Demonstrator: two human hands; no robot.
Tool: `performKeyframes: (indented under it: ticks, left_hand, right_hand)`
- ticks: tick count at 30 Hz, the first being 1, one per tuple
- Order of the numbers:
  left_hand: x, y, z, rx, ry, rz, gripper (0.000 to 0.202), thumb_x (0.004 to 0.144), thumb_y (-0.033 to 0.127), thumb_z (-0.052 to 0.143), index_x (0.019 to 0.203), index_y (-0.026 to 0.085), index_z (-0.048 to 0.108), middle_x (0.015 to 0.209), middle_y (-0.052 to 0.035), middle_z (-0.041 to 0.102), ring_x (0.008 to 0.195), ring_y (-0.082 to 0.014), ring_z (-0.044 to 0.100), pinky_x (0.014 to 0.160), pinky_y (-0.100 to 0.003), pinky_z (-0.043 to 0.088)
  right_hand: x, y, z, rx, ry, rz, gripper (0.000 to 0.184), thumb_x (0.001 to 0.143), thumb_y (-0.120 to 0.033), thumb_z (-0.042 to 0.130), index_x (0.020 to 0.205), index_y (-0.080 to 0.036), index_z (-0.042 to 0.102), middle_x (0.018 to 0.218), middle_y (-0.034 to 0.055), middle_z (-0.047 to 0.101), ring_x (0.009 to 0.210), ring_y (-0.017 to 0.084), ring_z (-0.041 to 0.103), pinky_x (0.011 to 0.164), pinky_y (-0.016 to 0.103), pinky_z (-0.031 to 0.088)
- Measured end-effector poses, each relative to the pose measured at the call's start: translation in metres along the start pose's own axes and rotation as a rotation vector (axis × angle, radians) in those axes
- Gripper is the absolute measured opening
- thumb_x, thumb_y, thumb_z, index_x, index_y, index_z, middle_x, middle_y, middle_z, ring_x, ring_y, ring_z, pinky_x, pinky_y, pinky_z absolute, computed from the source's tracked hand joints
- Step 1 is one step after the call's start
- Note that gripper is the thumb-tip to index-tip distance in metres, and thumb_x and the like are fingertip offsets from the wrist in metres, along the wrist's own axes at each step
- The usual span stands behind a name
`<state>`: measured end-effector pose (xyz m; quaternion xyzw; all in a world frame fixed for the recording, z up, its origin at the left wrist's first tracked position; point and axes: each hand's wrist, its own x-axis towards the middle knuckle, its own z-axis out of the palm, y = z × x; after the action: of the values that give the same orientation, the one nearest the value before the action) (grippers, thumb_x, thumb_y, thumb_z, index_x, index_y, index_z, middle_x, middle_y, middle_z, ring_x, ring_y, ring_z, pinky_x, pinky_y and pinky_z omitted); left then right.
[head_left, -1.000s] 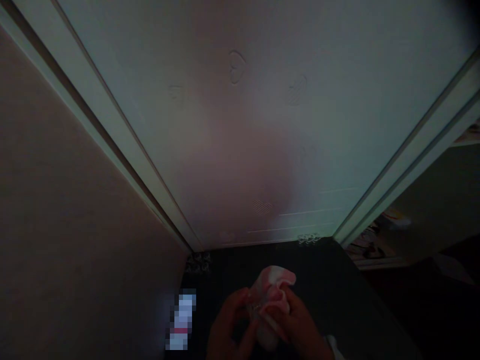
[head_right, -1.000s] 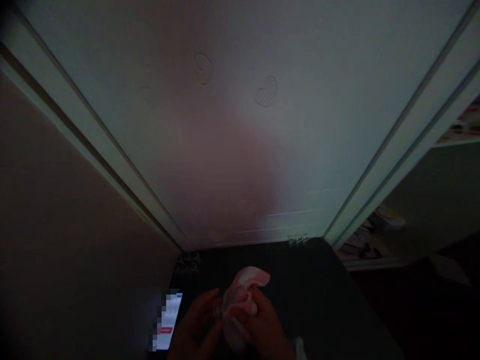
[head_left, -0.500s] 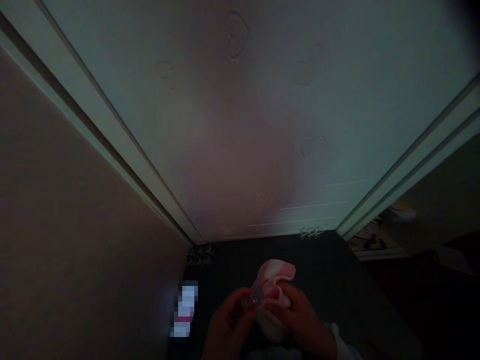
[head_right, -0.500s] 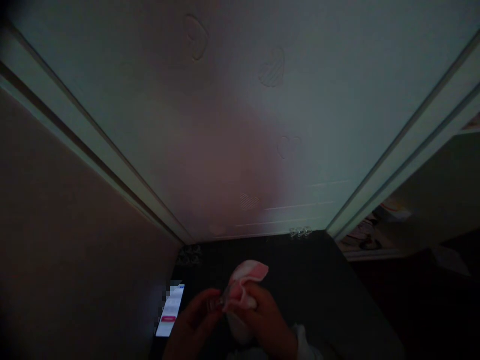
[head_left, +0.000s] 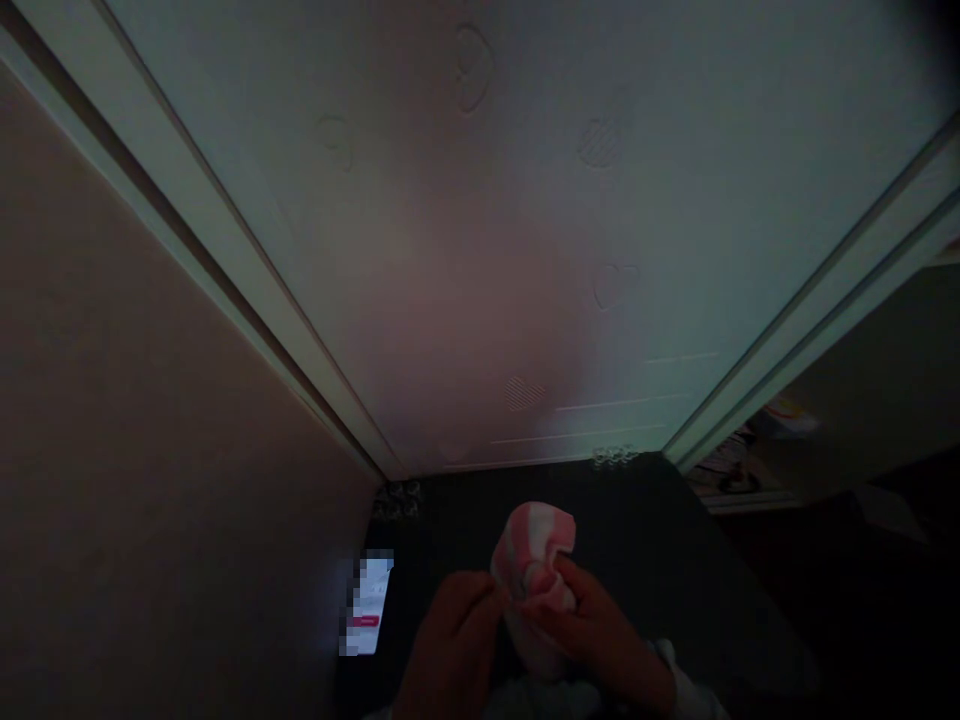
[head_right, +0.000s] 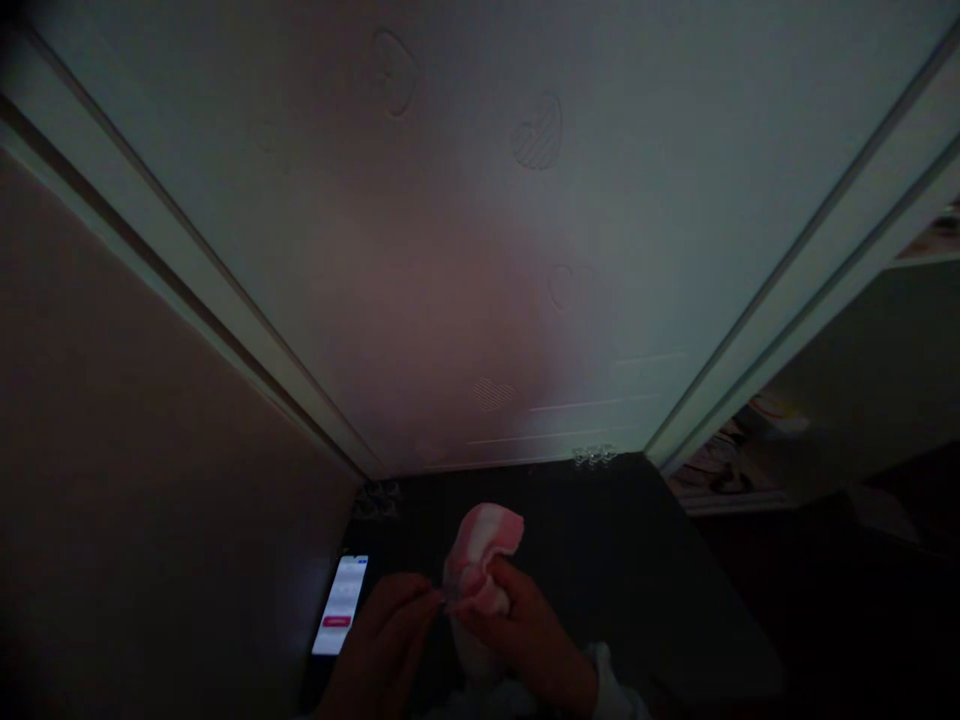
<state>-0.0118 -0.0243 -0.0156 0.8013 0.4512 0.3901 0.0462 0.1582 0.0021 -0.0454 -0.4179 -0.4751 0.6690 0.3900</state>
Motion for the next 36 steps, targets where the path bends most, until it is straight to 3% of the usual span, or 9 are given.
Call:
performKeyframes:
  ticks: [4, 9, 11, 16, 19, 22, 29, 33, 36]
  left_hand:
    - [-0.013, 0.000, 0.004, -0.130, -0.021, -0.094, 0.022, 0.086, 0.013, 0.047, 0.100, 0.022, 0.061, 0.091, -0.0064, 0.065, 0.082, -0.0161, 0.062, 0.070, -0.024, 0.053]
    - [-0.024, 0.007, 0.007, -0.504, 0.040, -0.742, 0.034, 0.078, 0.021, 0.062, 0.110, 0.022, 0.052, 0.097, -0.0064, 0.065, 0.082, -0.0173, 0.064, 0.071, -0.026, 0.052]
    - [-0.023, 0.009, 0.006, -0.756, 0.060, -0.877, 0.042, 0.075, 0.031, 0.066, 0.113, 0.020, 0.051, 0.093, -0.0062, 0.067, 0.076, -0.0163, 0.064, 0.069, -0.026, 0.051]
    - [-0.017, 0.013, 0.009, -1.175, -0.178, -1.100, 0.056, 0.068, 0.063, 0.060, 0.095, 0.014, 0.058, 0.061, -0.0021, 0.065, 0.041, -0.0101, 0.055, 0.037, -0.018, 0.037]
    - [-0.013, 0.015, 0.011, -1.237, -0.234, -1.219, 0.058, 0.062, 0.066, 0.063, 0.087, 0.014, 0.056, 0.052, 0.0017, 0.061, 0.032, -0.0077, 0.048, 0.031, -0.017, 0.032]
    - [-0.009, 0.018, 0.012, -1.247, -0.219, -1.196, 0.053, 0.061, 0.059, 0.069, 0.088, 0.016, 0.055, 0.057, 0.0017, 0.061, 0.038, -0.0088, 0.052, 0.034, -0.017, 0.036]
    - [-0.011, 0.020, 0.002, -0.998, -0.252, -0.919, 0.029, 0.071, 0.039, 0.069, 0.089, 0.017, 0.062, 0.065, 0.0019, 0.060, 0.058, -0.0110, 0.056, 0.053, -0.019, 0.045]
    - [-0.015, 0.010, -0.002, -0.696, -0.284, -0.653, 0.016, 0.075, 0.025, 0.065, 0.090, 0.020, 0.066, 0.077, -0.0010, 0.064, 0.069, -0.0144, 0.060, 0.063, -0.021, 0.050]
    - [-0.016, 0.002, -0.002, -0.476, -0.263, -0.445, 0.022, 0.075, 0.017, 0.063, 0.096, 0.023, 0.065, 0.087, -0.0027, 0.068, 0.076, -0.0160, 0.064, 0.071, -0.022, 0.052]
  right_hand:
    - [-0.008, 0.004, 0.001, 0.017, 0.004, 0.000, 0.027, 0.066, -0.039, 0.068, 0.076, -0.016, 0.056, 0.070, -0.0016, 0.053, 0.064, 0.013, 0.046, 0.059, 0.022, 0.040]
    - [-0.015, -0.001, 0.000, 0.033, 0.025, -0.015, 0.026, 0.067, -0.037, 0.068, 0.081, -0.016, 0.058, 0.076, 0.0005, 0.057, 0.069, 0.015, 0.050, 0.064, 0.025, 0.042]
    - [-0.017, -0.004, -0.001, 0.024, 0.042, -0.022, 0.025, 0.067, -0.036, 0.068, 0.079, -0.016, 0.058, 0.073, -0.0003, 0.056, 0.067, 0.014, 0.049, 0.063, 0.025, 0.042]
    - [-0.023, -0.010, -0.001, -0.002, -0.005, -0.016, 0.024, 0.066, -0.036, 0.067, 0.072, -0.016, 0.055, 0.069, -0.0018, 0.053, 0.063, 0.013, 0.046, 0.059, 0.023, 0.039]
    - [-0.026, -0.012, -0.001, -0.044, -0.001, -0.008, 0.023, 0.067, -0.035, 0.066, 0.068, -0.017, 0.052, 0.066, -0.0029, 0.051, 0.061, 0.012, 0.045, 0.058, 0.023, 0.039]
    - [-0.026, -0.012, -0.002, -0.074, 0.029, 0.011, 0.023, 0.065, -0.035, 0.067, 0.069, -0.017, 0.053, 0.066, -0.0028, 0.051, 0.061, 0.012, 0.045, 0.058, 0.023, 0.039]
    - [-0.023, -0.007, -0.003, -0.048, 0.092, 0.051, 0.025, 0.059, -0.036, 0.071, 0.066, -0.016, 0.058, 0.065, -0.0020, 0.052, 0.061, 0.013, 0.046, 0.057, 0.023, 0.040]
    - [-0.022, 0.000, 0.000, 0.044, 0.111, 0.055, 0.027, 0.062, -0.041, 0.068, 0.064, -0.016, 0.058, 0.059, -0.0021, 0.051, 0.054, 0.012, 0.044, 0.049, 0.021, 0.037]
    - [-0.019, 0.005, 0.002, 0.072, 0.119, 0.042, 0.029, 0.063, -0.043, 0.068, 0.070, -0.016, 0.064, 0.066, 0.0013, 0.058, 0.060, 0.014, 0.049, 0.055, 0.023, 0.042]
